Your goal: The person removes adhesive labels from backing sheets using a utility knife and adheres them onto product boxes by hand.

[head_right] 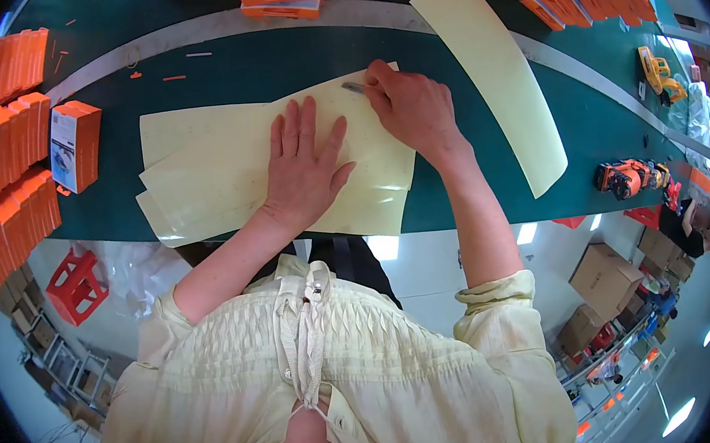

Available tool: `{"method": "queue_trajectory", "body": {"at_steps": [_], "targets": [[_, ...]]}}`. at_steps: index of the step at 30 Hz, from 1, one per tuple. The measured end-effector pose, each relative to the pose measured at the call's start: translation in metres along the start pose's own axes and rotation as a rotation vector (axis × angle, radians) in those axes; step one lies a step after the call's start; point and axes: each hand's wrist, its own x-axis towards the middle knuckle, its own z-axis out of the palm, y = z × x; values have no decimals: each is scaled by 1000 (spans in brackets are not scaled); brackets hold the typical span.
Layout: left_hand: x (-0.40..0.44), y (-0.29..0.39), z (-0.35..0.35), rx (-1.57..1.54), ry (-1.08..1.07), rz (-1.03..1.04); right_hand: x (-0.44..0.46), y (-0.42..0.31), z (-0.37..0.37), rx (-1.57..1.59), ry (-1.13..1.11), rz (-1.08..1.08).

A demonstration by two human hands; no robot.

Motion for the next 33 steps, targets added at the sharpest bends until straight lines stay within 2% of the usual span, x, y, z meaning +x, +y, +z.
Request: {"method": "queue_trajectory", "body": {"at_steps": [8, 14, 20, 23, 26, 29, 33], "targets": [[0, 0, 0, -33, -18, -3, 8, 2, 5, -74, 18, -114], [3, -1, -4, -43, -55, 7, 15, -31, 6, -358, 60, -21], [3, -3, -9, -71, -57, 26, 19, -45, 0, -376, 19, 22], [3, -6, -10, -106, -67, 37, 14, -60, -6, -18, 17, -15], [0, -11, -8, -190, -39, 54, 15, -93, -21, 433, -55, 87], [-4, -23, -16, -296, 57, 122, 22, -137, -27, 615, -34, -15], [-32, -57, -56, -357, 263, 100, 55, -202, -12, 556, 30, -132]]}}
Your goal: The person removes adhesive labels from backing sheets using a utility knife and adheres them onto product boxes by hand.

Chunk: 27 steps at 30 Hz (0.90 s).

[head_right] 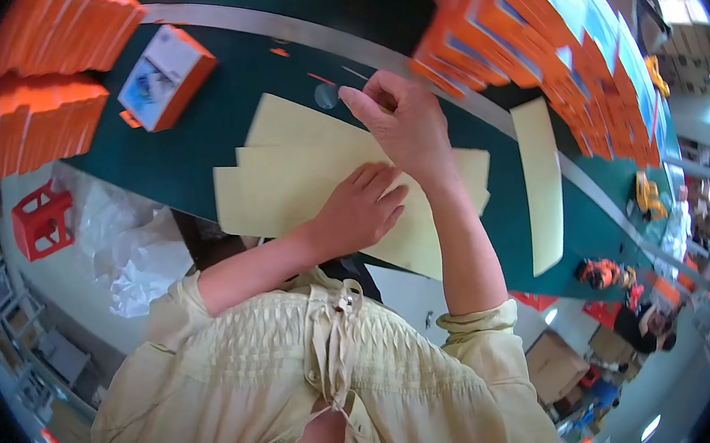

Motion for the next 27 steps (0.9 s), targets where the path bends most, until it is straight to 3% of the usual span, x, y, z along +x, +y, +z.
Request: {"method": "queue_trajectory", "body": {"at_steps": [2, 5, 7, 9, 15, 27], "targets": [[-22, -16, -47, 7, 92, 8, 23, -24, 32, 67, -38, 3], [-38, -42, -117, 96, 345, -152, 59, -50, 86, 50, -57, -10], [-41, -65, -154, 246, 576, -210, 82, -61, 119, 23, -56, -23], [-45, -88, -183, 368, 652, -287, 98, -72, 144, -23, -22, 16], [-40, -132, -207, 705, 481, -470, 121, -84, 177, -100, 62, 67], [-16, -157, -196, 696, 350, -490, 124, -81, 180, -230, 38, 190]]}}
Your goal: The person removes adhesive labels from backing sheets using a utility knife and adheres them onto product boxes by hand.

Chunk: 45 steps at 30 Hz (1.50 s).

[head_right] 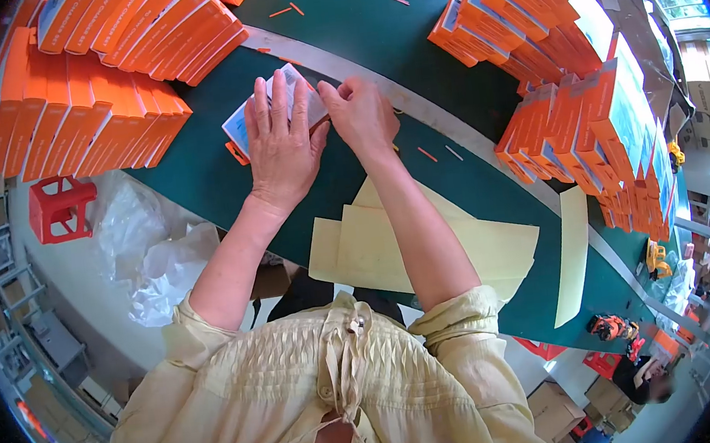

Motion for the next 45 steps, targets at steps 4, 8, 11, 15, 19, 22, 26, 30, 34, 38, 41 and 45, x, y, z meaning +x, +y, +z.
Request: {"method": "queue_trajectory", "body": {"at_steps": [4, 8, 11, 15, 19, 22, 26, 30, 34, 38, 41, 45], "targets": [[-2, -4, 10, 10, -73, 20, 1, 7, 2, -46, 26, -27], [-1, -6, 9, 37, -59, 53, 1, 35, -13, -22, 69, -69], [17, -11, -11, 73, -174, 100, -26, 55, -43, 467, -226, 45], [49, -23, -26, 83, -414, 106, -95, 88, -62, 898, -552, 304], [60, -24, -20, 93, -472, 148, -168, 129, -57, 1309, -702, 642], [65, -5, -28, 114, -501, 128, -206, 148, -70, 1270, -803, 595], [76, 61, -30, -77, -444, 109, -228, 172, -87, 1294, -831, 463], [108, 142, -2, -138, -435, 93, -234, 178, -110, 1090, -610, 460], [123, 177, 73, -283, -313, 113, -239, 217, -128, 910, -336, 246], [98, 179, 95, -287, -43, 122, -250, 267, -142, 431, 66, 35], [29, 186, 63, -393, 112, 211, -255, 294, -167, 98, 263, 66], [-99, 223, 45, -475, -115, 534, -244, 336, -179, -134, 427, -138]]}}
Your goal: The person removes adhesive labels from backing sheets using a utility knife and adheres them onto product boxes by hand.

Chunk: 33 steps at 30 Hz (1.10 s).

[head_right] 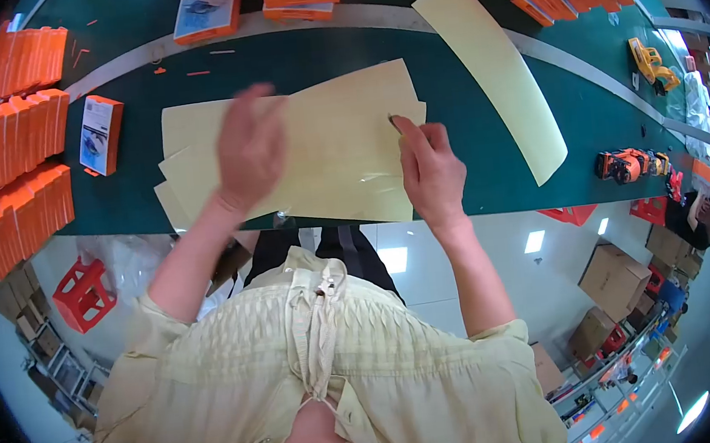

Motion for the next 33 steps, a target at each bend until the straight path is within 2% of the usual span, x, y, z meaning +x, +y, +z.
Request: {"method": "queue_trajectory", "body": {"at_steps": [3, 6, 12, 33], "targets": [[-18, 55, 28, -53, -196, -29, 14, 11, 1, -137, -47, -103], [-25, 73, 55, -11, -325, -72, 25, 18, 5, -198, -76, -182], [-32, 71, 66, 103, -382, -54, 29, 35, 17, -230, -99, -249], [-30, 69, 64, 69, -430, -65, 30, 34, 22, -217, -156, -226]]}}
